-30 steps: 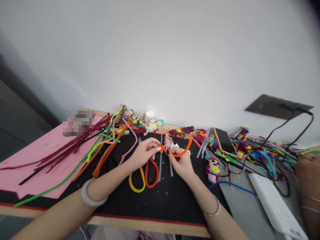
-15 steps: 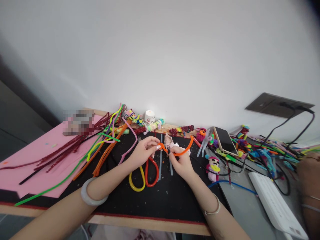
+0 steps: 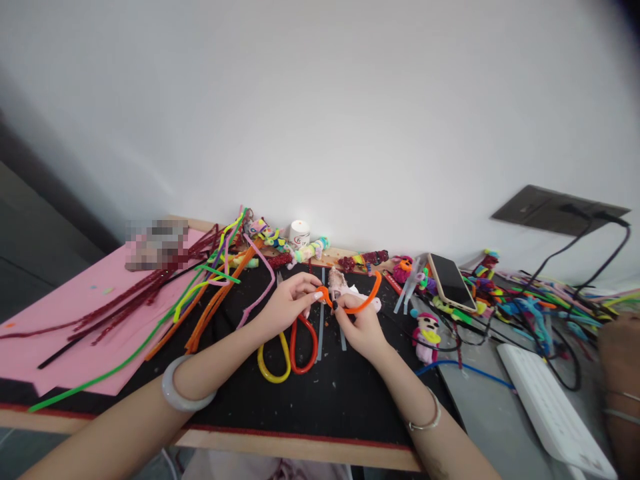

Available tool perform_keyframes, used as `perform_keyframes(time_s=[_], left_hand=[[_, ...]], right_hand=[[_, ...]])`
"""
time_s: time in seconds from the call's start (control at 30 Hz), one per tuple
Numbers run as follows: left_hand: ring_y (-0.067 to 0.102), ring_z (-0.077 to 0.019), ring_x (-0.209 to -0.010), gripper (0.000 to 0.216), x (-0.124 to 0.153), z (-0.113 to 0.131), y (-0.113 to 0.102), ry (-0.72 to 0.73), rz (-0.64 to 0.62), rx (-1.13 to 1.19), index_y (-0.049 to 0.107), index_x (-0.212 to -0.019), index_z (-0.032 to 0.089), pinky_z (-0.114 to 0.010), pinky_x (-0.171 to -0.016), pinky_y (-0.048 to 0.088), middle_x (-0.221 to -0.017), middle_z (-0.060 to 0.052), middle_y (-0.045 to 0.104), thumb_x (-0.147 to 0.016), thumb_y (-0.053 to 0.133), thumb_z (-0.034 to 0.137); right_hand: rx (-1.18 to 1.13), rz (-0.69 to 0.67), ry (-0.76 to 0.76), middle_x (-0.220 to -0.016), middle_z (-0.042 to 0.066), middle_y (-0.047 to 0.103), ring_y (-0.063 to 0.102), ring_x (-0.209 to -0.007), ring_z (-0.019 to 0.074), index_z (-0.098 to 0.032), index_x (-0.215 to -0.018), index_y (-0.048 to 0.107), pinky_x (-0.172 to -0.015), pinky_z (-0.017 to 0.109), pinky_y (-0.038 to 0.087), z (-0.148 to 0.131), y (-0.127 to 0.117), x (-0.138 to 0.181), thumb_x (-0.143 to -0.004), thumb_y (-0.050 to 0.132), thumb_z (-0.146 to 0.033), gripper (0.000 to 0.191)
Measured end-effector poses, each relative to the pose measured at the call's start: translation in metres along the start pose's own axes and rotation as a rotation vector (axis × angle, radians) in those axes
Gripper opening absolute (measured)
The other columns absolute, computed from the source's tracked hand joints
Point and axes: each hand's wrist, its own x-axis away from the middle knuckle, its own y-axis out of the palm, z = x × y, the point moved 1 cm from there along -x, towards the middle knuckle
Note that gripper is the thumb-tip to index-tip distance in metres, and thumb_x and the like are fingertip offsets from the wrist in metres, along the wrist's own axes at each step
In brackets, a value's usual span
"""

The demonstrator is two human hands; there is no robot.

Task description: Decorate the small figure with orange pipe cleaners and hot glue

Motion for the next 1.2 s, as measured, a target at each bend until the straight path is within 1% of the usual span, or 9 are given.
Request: perform_keyframes(time_s=[0.4, 0.7, 1.0, 1.2], left_hand=[[0.045, -0.0048, -0.044, 0.024, 0.0003, -0.0003, 0.0005, 0.006, -0.022, 0.009, 0.049, -0.097, 0.016, -0.019, -0.044, 0.039, -0.074, 0.000, 0.059, -0.080, 0.057, 0.032], [0.045, -0.0046, -0.044, 0.024, 0.0005, 0.0008, 0.0008, 0.010, -0.029, 0.005, 0.049, -0.097, 0.017, -0.019, -0.044, 0.038, -0.075, 0.000, 0.060, -0.081, 0.056, 0.032], [0.046, -0.0045, -0.045, 0.022, 0.0004, -0.0005, 0.0006, 0.021, -0.055, -0.038, 0.051, -0.099, 0.017, -0.019, -0.044, 0.039, -0.078, 0.000, 0.060, -0.082, 0.054, 0.030], [0.046, -0.0048, -0.045, 0.022, 0.0010, -0.0003, 0.0014, 0.019, -0.064, -0.050, 0.052, -0.098, 0.016, -0.019, -0.045, 0.039, -0.077, 0.000, 0.058, -0.081, 0.054, 0.030]], right_hand=[[0.029, -0.026, -0.018, -0.062, 0.000, 0.054, 0.048, -0.057, 0.0137, -0.017, -0.075, 0.057, -0.058, 0.025, 0.037, 0.0023, 0.0006, 0.0018, -0.082, 0.044, -0.014, 0.015], [0.009, -0.027, -0.032, -0.063, 0.000, 0.053, 0.049, -0.058, 0.0136, -0.017, -0.078, 0.057, -0.058, 0.025, 0.038, -0.0001, -0.0004, 0.0008, -0.084, 0.043, -0.015, 0.016], [0.035, -0.041, -0.033, -0.058, -0.001, 0.050, 0.046, -0.053, 0.0124, -0.017, -0.071, 0.055, -0.054, 0.023, 0.036, -0.0007, 0.0003, 0.0006, -0.083, 0.044, -0.015, 0.017], [0.050, -0.055, -0.037, -0.058, -0.001, 0.050, 0.047, -0.054, 0.0126, -0.018, -0.070, 0.055, -0.054, 0.023, 0.037, -0.0007, 0.0005, 0.0012, -0.082, 0.043, -0.014, 0.018]])
